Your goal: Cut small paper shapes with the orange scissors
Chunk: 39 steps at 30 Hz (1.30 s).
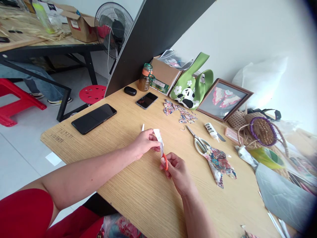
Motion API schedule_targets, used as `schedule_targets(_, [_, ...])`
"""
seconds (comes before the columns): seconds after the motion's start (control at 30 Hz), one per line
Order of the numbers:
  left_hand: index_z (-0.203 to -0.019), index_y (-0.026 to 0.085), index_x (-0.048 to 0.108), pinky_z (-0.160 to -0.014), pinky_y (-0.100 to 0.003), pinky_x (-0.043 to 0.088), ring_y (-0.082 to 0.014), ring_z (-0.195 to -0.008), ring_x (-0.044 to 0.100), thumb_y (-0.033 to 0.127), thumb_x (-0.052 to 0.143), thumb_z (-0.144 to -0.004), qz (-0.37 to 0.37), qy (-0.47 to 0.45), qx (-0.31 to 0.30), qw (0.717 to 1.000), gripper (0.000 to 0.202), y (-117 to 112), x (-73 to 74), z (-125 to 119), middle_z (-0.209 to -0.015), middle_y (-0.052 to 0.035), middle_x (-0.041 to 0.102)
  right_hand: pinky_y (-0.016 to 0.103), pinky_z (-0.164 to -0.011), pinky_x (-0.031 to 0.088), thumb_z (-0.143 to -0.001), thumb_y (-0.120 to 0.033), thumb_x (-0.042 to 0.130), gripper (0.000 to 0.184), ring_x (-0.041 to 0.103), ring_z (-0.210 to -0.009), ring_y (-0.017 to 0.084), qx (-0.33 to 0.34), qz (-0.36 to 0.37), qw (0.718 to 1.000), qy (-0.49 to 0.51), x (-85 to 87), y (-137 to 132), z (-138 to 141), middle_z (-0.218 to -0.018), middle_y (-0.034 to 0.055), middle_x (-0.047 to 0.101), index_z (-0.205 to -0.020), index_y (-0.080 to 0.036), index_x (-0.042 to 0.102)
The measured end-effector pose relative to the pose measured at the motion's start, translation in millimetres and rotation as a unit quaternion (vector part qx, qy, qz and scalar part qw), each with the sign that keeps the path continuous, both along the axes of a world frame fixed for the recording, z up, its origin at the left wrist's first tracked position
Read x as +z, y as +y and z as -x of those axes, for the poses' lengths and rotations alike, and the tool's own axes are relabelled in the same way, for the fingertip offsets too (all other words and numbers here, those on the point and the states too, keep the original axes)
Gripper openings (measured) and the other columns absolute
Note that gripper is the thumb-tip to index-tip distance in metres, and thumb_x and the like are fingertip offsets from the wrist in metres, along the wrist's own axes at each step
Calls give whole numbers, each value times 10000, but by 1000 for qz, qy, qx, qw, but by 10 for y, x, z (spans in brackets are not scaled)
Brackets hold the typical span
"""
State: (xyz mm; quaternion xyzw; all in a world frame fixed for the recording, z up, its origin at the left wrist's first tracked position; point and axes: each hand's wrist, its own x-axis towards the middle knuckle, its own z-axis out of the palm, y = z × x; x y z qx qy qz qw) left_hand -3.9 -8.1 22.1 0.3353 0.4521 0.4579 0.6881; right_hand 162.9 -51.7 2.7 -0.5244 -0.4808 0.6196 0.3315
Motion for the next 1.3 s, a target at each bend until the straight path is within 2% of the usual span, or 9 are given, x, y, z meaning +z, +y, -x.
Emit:
schedule_targets(0.13, [-989,78,593,-581,-222,479,-119,-585,604,-72,615,-749,-3,-5,1,1000,284,-2,-5,4,-718,-33,639,213,-397,266,-647,-606,808,493,369,-411,69,-5,3,1000,-1,6,-1,4,-588,-9,609,-699,-185,557])
schedule_targets(0.3, [-931,90,597,-602,-238,498,-125,-618,611,-27,620,-765,-4,-11,1,1000,204,1,-13,18,-750,-41,638,211,-400,272,-649,-600,810,487,370,-416,68,-2,4,1000,2,8,-2,3,-591,-10,610,-705,-185,561])
schedule_targets(0.47, [-993,88,610,-585,-238,482,-129,-597,604,-10,672,-721,-9,-20,-1,1000,296,8,-56,22,-726,-36,638,218,-403,280,-658,-595,808,476,375,-417,74,-1,3,1000,5,3,0,-1,-598,-6,616,-711,-186,571])
schedule_targets(0.87, [-1033,87,607,-593,-246,506,-128,-585,618,-43,667,-715,0,-25,-4,1000,348,-4,-45,2,-709,-16,632,212,-405,285,-692,-609,782,480,388,-422,71,3,-1,1000,15,4,-7,-6,-611,2,624,-707,-184,559])
schedule_targets(1.3, [-1054,62,592,-597,-238,502,-128,-600,613,-77,611,-756,3,-17,-3,1000,330,2,-34,-1,-728,-45,648,201,-392,275,-713,-584,781,462,367,-409,58,3,-7,1000,10,-48,-8,-23,-601,-7,617,-714,-185,547])
